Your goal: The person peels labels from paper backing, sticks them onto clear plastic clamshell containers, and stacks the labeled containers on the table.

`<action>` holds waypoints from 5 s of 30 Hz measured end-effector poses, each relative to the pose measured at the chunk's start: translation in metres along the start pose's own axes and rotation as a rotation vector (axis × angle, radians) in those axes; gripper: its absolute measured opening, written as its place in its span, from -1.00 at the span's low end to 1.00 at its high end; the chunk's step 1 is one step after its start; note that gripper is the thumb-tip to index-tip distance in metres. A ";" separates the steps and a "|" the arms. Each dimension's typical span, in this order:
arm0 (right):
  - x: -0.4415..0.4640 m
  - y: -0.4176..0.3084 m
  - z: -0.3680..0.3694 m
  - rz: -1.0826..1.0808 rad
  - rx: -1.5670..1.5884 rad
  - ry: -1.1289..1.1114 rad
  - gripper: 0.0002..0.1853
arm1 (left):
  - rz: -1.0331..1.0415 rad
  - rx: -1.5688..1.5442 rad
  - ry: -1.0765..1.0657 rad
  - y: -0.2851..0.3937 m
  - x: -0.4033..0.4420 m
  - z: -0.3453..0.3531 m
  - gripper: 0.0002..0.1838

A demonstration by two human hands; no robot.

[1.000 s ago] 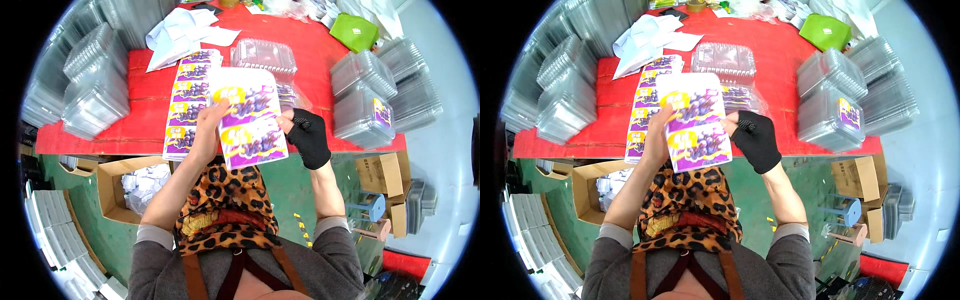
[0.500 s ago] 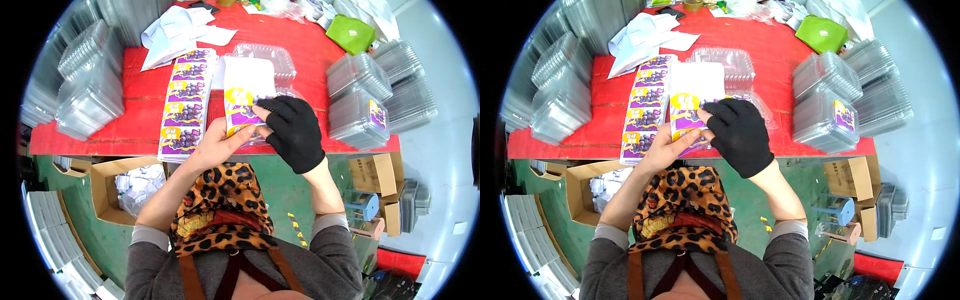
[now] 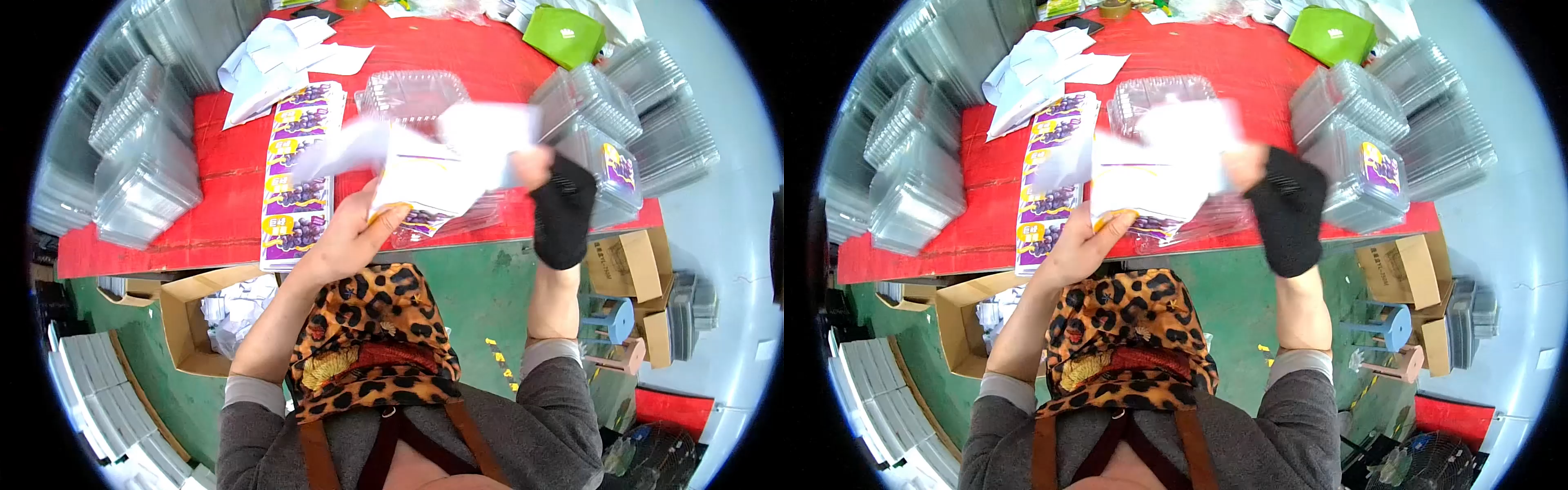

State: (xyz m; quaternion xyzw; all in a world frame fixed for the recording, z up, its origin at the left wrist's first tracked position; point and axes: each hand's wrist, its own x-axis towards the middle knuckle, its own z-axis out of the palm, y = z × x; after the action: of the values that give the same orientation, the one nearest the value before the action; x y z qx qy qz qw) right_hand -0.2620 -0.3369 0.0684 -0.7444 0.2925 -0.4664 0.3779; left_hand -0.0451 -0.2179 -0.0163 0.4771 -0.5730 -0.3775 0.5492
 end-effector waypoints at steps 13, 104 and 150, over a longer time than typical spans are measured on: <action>-0.059 0.084 -0.017 -0.725 -0.508 -0.261 -0.68 | -0.301 -1.383 0.370 0.011 0.022 -0.021 -0.56; -0.026 0.134 -0.051 1.125 0.839 -0.009 -0.48 | -0.540 -1.170 0.642 0.019 0.026 -0.016 -0.63; 0.023 0.044 0.044 -1.017 -0.717 -0.085 -0.74 | -0.126 -0.480 0.295 -0.012 -0.001 -0.006 -0.76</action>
State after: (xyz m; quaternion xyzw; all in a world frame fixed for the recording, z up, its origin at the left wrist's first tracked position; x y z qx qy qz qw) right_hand -0.2158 -0.3663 0.0305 -0.8890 0.0246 -0.4308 -0.1534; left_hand -0.0379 -0.2198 -0.0269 0.4179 -0.3503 -0.4622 0.6993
